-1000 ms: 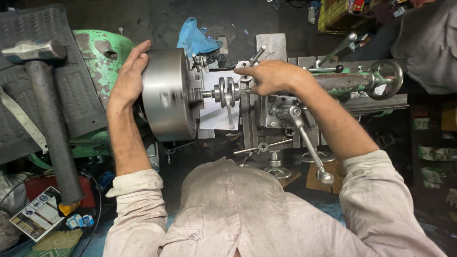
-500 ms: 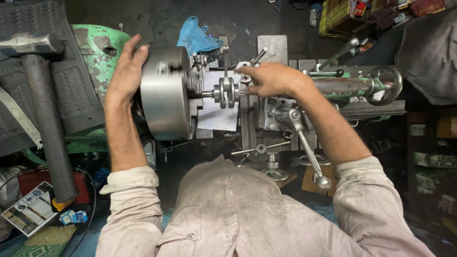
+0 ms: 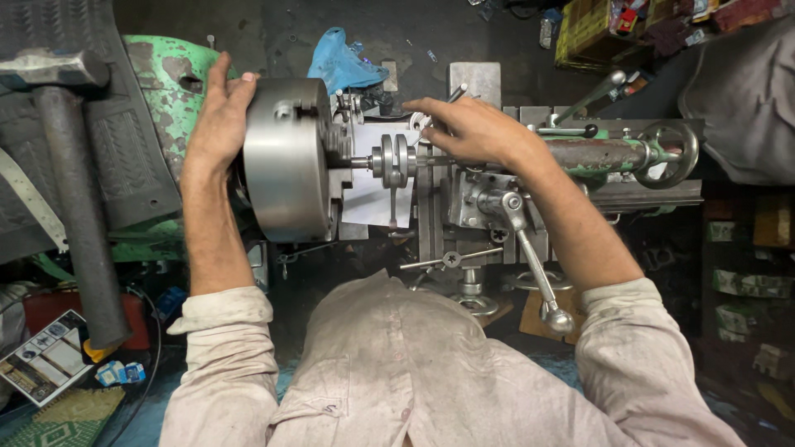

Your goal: The person operates a metal lathe, repeatedly starting and stopping the chuck rotation while adjusting the tailstock and tool post. They use a hammer to tap the chuck and a metal ruler to measure the workpiece, then resume machining.

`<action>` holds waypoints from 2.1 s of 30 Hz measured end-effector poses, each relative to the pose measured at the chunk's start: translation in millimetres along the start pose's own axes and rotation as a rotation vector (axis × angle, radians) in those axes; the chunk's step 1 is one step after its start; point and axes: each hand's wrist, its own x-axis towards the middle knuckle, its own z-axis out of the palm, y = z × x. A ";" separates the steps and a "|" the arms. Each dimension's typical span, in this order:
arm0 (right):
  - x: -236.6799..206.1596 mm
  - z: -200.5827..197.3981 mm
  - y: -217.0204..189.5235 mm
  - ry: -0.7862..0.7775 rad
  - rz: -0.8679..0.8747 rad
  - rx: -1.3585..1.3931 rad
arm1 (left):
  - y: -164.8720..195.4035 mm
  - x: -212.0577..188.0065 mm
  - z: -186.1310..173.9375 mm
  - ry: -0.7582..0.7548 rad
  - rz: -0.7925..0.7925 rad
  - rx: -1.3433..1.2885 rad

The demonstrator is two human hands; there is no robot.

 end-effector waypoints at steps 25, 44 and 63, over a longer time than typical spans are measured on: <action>-100.8 55.4 180.6 1.037 0.270 0.108 | -165.8 -242.3 38.4 0.550 -0.012 1.031; -99.0 82.1 203.3 1.331 0.151 0.131 | -241.4 -228.3 -26.0 0.417 -0.238 0.361; -92.4 79.3 203.3 1.299 0.193 0.047 | -216.1 -229.5 -9.9 0.377 -0.359 0.633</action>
